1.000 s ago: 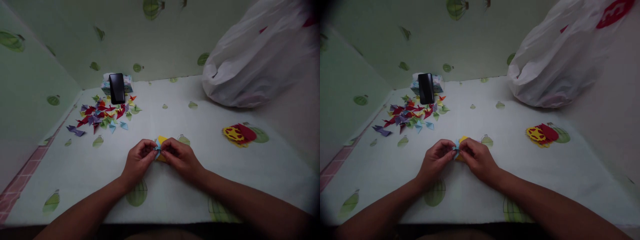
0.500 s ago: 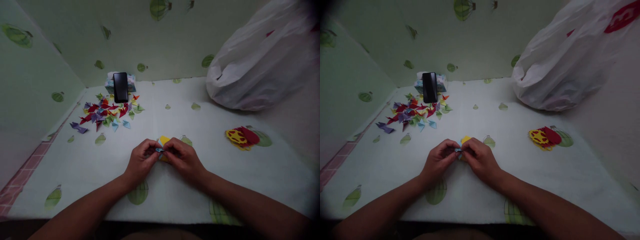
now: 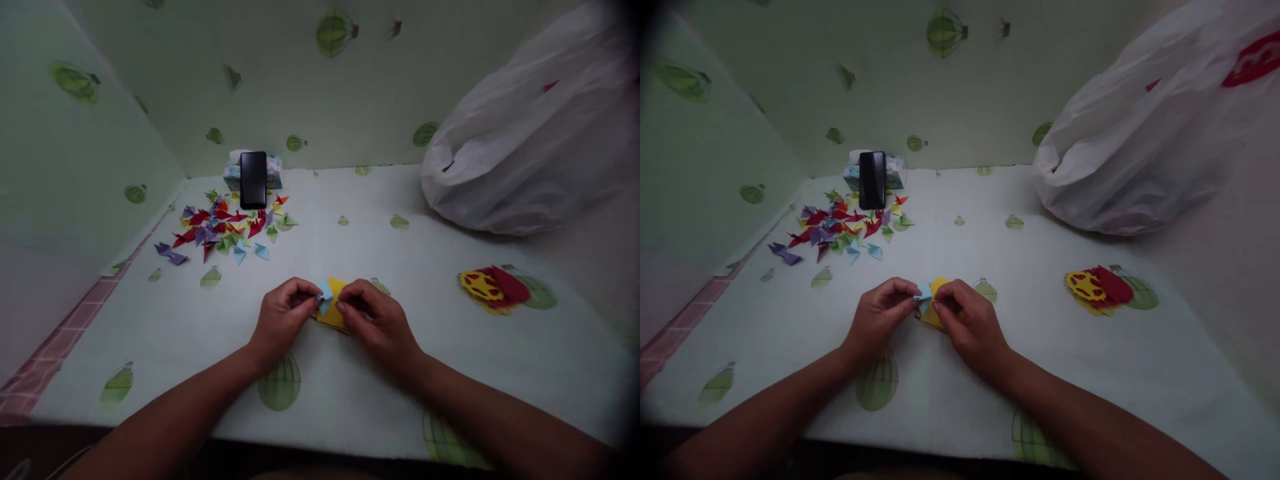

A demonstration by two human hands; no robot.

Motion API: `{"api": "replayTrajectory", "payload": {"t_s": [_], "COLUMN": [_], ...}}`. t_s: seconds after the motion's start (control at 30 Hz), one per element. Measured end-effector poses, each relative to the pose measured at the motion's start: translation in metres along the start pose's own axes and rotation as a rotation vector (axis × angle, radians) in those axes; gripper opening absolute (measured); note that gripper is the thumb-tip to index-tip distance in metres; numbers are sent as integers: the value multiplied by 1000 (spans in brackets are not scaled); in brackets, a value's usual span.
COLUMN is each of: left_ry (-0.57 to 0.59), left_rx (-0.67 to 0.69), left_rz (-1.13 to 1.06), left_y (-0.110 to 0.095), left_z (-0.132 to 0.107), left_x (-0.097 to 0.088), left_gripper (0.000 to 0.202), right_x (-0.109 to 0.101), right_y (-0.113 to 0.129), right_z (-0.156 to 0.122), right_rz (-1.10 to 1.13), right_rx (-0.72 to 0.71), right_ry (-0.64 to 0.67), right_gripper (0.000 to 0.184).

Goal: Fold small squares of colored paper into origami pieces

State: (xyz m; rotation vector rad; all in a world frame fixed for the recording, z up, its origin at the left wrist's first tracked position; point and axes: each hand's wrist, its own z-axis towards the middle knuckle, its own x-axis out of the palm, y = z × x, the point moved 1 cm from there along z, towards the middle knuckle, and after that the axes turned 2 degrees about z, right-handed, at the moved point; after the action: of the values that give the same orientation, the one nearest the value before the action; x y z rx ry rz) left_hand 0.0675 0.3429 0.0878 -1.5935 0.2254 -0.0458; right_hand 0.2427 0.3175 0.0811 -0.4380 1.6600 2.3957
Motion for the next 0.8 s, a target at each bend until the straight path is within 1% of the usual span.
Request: {"api": "replayTrajectory", "payload": {"t_s": [0.07, 0.2, 0.27, 0.4, 0.47, 0.5, 0.53, 0.57, 0.63, 0.73, 0.8], "left_ry": [-60, -169, -227, -275, -334, -346, -334, -288, -182, -10, 88], "left_rx": [-16, -34, -41, -33, -49, -57, -72, -79, -84, -64, -46], "left_rz": [-48, -162, -211, -173, -164, -154, -140, -126, -84, -31, -18], "left_y": [-1, -1, 0, -1, -4, -6, -8, -11, -15, -21, -23], "left_z": [6, 20, 24, 28, 26, 23, 20, 17, 9, 1, 0], "left_x": [-5, -20, -32, -65, -80, -85, -87, -85, -74, -42, -21], "left_gripper": [11, 20, 22, 27, 30, 31, 31, 30, 26, 17, 14], "right_x": [-1, -2, -3, -3, -3, -3, -3, -2, -1, 2, 3], "right_y": [-1, -5, -6, -6, -6, -6, -6, -6, -5, -1, 1], "right_z": [0, 0, 0, 0, 1, 1, 2, 3, 4, 5, 4], "right_rz": [37, 81, 101, 160, 184, 192, 188, 167, 109, 55, 49], "right_rx": [54, 107, 121, 173, 199, 204, 210, 191, 136, 41, -14], "right_ry": [-28, -44, -54, -62, -49, -45, -43, -51, -44, -14, 3], "right_gripper": [2, 8, 11, 15, 17, 17, 17, 17, 15, 14, 14]}}
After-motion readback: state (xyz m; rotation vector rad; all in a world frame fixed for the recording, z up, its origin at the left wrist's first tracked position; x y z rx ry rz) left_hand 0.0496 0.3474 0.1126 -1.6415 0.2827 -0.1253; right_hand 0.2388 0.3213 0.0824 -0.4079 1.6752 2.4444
